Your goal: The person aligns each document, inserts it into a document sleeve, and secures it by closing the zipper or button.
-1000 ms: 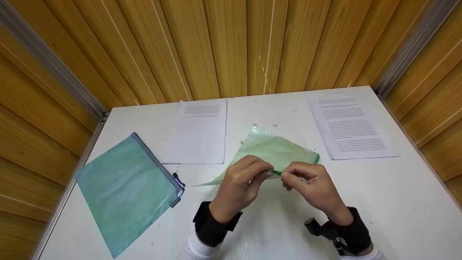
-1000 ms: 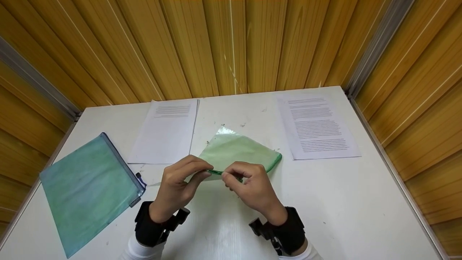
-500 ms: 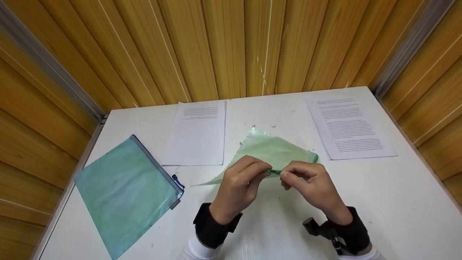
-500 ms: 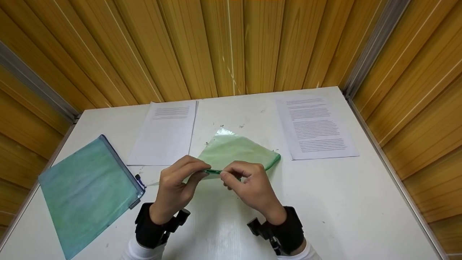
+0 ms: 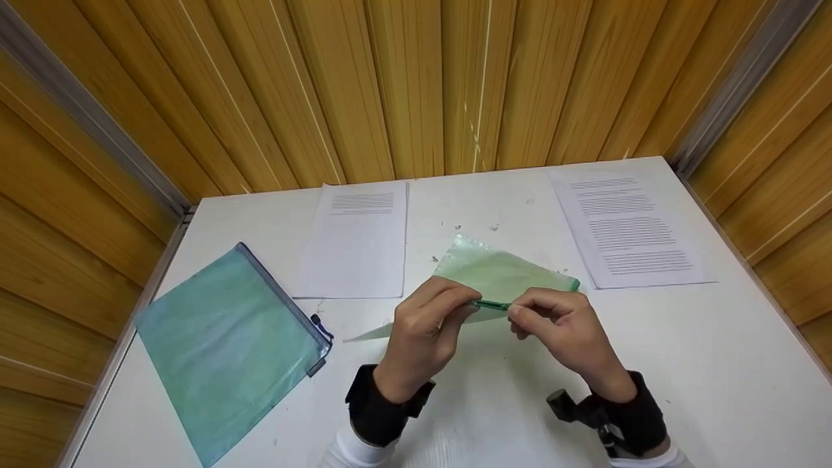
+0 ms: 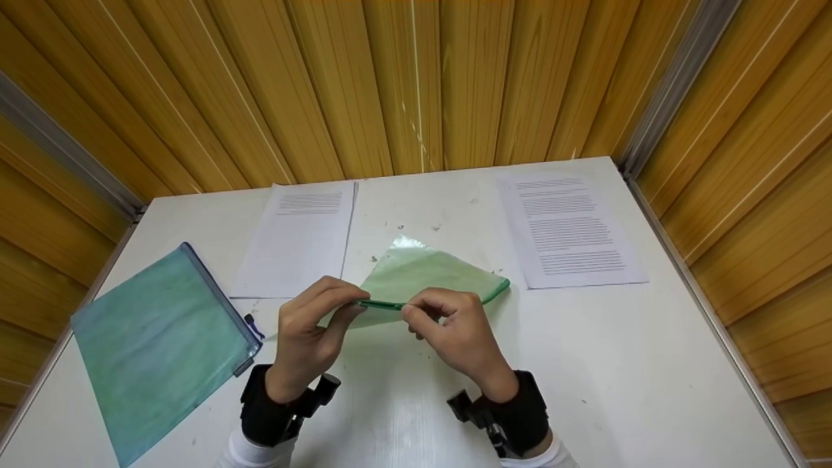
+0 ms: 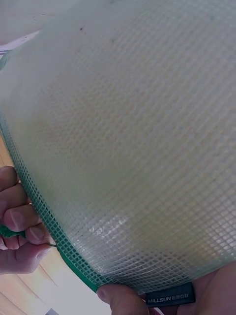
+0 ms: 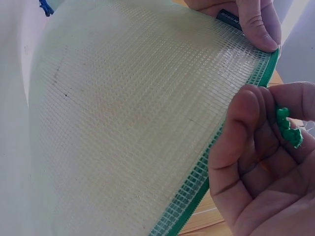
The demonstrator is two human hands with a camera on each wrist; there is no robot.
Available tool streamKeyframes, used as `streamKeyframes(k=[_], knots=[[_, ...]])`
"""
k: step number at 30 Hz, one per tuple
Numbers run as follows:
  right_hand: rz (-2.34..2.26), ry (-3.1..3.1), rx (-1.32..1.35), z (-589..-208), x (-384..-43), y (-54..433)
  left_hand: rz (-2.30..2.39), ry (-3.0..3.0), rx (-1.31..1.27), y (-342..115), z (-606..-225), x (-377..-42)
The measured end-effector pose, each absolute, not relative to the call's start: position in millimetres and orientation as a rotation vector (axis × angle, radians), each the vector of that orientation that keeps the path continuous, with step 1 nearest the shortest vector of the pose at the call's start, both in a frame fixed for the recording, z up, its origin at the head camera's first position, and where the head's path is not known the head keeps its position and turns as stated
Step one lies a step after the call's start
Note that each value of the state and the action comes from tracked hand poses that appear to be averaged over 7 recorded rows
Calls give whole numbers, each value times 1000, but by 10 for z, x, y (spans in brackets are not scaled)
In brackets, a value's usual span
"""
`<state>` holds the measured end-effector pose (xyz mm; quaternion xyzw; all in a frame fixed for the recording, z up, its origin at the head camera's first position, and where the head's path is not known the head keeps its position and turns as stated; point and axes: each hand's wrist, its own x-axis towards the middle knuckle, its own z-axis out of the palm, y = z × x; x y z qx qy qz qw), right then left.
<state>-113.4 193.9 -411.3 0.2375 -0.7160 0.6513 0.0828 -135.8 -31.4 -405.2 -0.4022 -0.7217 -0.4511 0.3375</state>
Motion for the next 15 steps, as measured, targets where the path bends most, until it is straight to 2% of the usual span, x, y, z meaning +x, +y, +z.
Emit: streamKeyframes(k=[15], knots=[[1940,-2158,710,-4124,-1139,1933,-1176,-1884,-1043,-336,-4044,-1354]])
